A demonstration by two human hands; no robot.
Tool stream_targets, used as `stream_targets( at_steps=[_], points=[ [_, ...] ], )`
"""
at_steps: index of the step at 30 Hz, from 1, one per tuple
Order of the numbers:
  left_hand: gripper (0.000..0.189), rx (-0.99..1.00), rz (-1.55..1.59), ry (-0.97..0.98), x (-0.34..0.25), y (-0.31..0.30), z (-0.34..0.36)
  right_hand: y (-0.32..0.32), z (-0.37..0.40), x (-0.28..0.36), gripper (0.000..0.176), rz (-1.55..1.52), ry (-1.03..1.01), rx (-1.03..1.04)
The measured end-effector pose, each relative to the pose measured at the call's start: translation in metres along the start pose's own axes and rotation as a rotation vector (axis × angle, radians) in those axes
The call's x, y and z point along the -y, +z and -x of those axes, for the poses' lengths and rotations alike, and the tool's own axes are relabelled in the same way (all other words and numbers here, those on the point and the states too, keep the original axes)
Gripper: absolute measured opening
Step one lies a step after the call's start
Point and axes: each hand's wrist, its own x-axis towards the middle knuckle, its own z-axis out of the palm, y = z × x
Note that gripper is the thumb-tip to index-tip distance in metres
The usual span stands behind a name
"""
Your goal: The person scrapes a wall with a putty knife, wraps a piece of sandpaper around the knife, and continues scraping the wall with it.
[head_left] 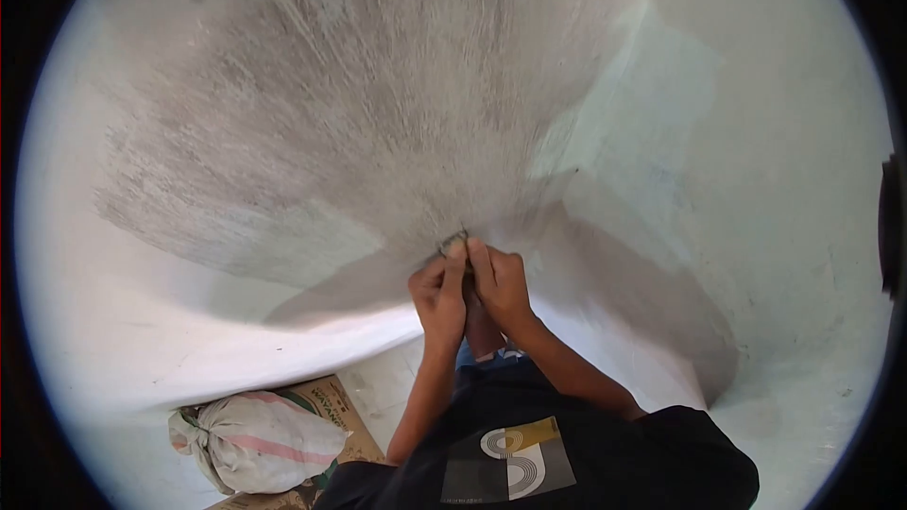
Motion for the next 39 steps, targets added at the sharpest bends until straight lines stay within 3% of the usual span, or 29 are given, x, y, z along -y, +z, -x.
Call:
stream_targets(
  at_steps=[1,4,7,11,13,16,17,20,23,27,29,32,34,39],
  points=[
    [0.031,-0.013,-0.099,0.035,0.017,-0.001,0.0,-0.001,-0.007,-0.006,0.044,-0.005,0.006,-0.012],
    [0.038,-0.061,-0.005,0.088,0.016,0.01,0.002,0.002,-0.005,-0.014,0.047,-0.028,-0.054,-0.033],
    [0.039,-0.056,-0.073,0.011,0.023,-0.004,0.009,-0.003,-0.009,0.01,0.048,0.011,-0.01,0.047],
    [0.04,-0.057,-0.093,0.054,0.019,0.005,-0.002,0.002,-0.006,-0.031,0.05,0.006,0.013,0.0],
    [0.042,-0.029,-0.067,0.007,0.002,0.006,0.001,-0.002,-0.008,0.004,0.047,0.001,0.023,-0.013],
    [0.042,-0.002,-0.025,-0.051,0.039,0.004,0.004,0.001,-0.001,-0.031,0.049,-0.062,0.047,-0.027],
    [0.04,-0.038,-0.106,0.024,0.053,0.002,0.003,0.0,-0.001,-0.036,0.049,-0.061,0.043,-0.025],
    [0.038,-0.006,-0.074,-0.022,0.007,0.004,0.001,0.001,0.003,-0.024,0.047,0.007,0.002,-0.029],
    [0.038,-0.007,-0.01,-0.022,0.036,0.003,0.002,-0.004,-0.007,-0.015,0.047,-0.025,0.01,-0.001],
    [0.038,0.009,0.018,-0.045,0.008,0.003,0.002,-0.001,0.0,-0.016,0.046,-0.004,0.038,0.004],
    [0.04,-0.014,-0.071,-0.007,0.051,0.004,0.001,-0.001,-0.003,-0.023,0.046,-0.018,0.042,0.0],
    [0.042,-0.054,-0.142,0.02,0.041,0.013,-0.001,0.002,-0.005,-0.047,0.049,-0.044,0.019,-0.084],
    [0.04,-0.002,-0.119,0.02,0.024,0.008,-0.001,-0.005,-0.005,-0.013,0.05,-0.042,0.038,-0.026],
    [0.037,-0.003,-0.032,-0.003,0.076,0.009,0.001,-0.002,0.003,-0.062,0.049,-0.04,0.093,-0.038]
  ],
)
